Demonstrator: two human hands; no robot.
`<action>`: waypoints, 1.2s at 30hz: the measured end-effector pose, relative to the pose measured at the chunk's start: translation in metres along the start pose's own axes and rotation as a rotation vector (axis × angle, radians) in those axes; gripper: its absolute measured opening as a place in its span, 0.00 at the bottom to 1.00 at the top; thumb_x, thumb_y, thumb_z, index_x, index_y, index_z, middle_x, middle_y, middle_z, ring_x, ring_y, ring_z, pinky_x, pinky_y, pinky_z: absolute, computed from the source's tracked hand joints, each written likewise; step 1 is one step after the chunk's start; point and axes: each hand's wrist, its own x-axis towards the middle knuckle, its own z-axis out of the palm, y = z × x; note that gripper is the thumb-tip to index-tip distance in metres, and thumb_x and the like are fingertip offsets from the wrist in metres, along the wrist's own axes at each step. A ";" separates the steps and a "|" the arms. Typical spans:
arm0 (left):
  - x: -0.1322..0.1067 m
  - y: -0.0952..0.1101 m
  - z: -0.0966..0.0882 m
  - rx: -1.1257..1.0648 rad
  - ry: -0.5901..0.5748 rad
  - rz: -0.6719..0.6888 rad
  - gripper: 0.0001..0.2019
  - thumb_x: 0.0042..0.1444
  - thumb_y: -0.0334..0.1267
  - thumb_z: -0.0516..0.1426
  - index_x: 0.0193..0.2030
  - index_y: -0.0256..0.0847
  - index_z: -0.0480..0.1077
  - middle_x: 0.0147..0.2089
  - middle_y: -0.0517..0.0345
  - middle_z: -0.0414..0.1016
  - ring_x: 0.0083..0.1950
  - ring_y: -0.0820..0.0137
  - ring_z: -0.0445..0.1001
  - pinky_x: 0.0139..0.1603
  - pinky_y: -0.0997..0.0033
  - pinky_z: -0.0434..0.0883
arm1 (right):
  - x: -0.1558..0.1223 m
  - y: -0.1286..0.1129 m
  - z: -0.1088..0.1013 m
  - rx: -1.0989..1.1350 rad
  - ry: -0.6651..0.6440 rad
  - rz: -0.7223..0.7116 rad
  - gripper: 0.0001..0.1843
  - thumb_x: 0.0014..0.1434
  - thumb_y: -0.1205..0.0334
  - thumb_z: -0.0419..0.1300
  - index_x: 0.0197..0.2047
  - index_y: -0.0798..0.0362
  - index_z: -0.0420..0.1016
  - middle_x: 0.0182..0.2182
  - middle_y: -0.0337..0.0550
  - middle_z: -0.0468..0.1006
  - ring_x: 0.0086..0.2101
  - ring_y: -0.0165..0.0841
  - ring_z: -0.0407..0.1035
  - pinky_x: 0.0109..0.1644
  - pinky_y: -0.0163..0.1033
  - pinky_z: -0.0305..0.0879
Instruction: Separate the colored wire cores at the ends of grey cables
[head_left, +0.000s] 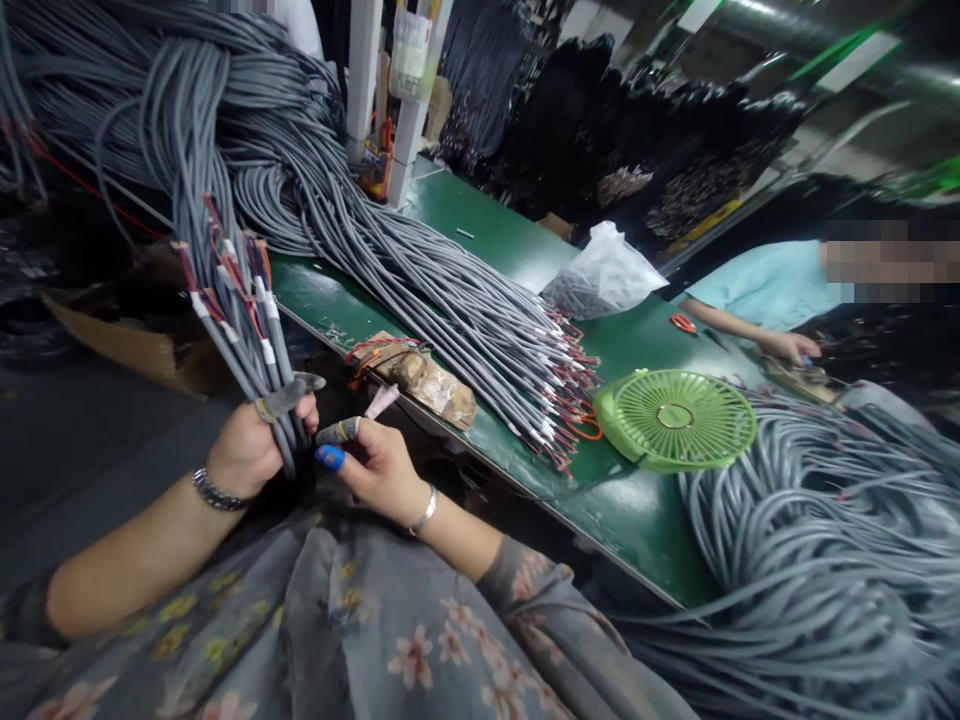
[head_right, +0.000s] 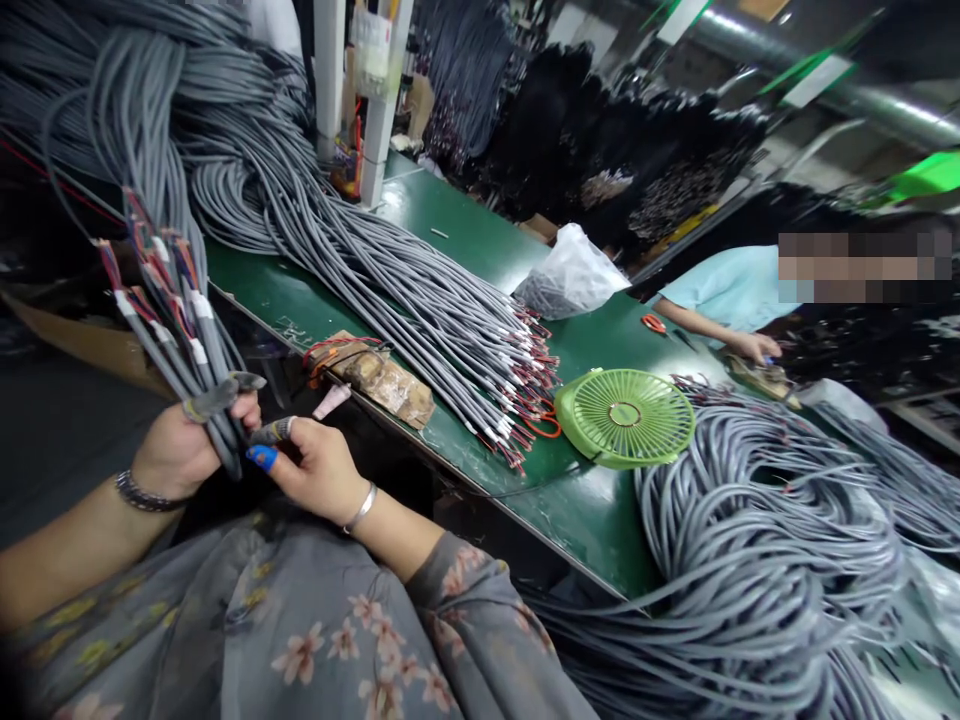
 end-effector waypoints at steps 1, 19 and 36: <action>0.001 0.003 0.002 -0.016 0.012 -0.008 0.07 0.43 0.37 0.70 0.24 0.41 0.77 0.18 0.64 0.70 0.22 0.72 0.69 0.27 0.74 0.75 | -0.001 -0.001 0.003 -0.027 -0.008 0.034 0.20 0.69 0.40 0.66 0.43 0.49 0.81 0.37 0.44 0.85 0.36 0.36 0.77 0.45 0.39 0.74; -0.004 -0.010 0.011 0.160 0.159 -0.028 0.22 0.31 0.48 0.74 0.12 0.43 0.66 0.17 0.61 0.71 0.18 0.72 0.67 0.17 0.71 0.67 | 0.000 0.018 0.030 -0.185 -0.088 0.106 0.12 0.58 0.57 0.64 0.40 0.44 0.64 0.34 0.40 0.77 0.32 0.38 0.73 0.40 0.41 0.70; -0.003 0.004 -0.008 0.271 0.189 0.135 0.14 0.41 0.46 0.76 0.30 0.47 0.79 0.22 0.59 0.75 0.32 0.57 0.81 0.31 0.66 0.77 | -0.015 0.013 0.018 -0.168 -0.137 0.061 0.09 0.70 0.49 0.57 0.42 0.45 0.68 0.33 0.41 0.75 0.32 0.37 0.70 0.41 0.41 0.70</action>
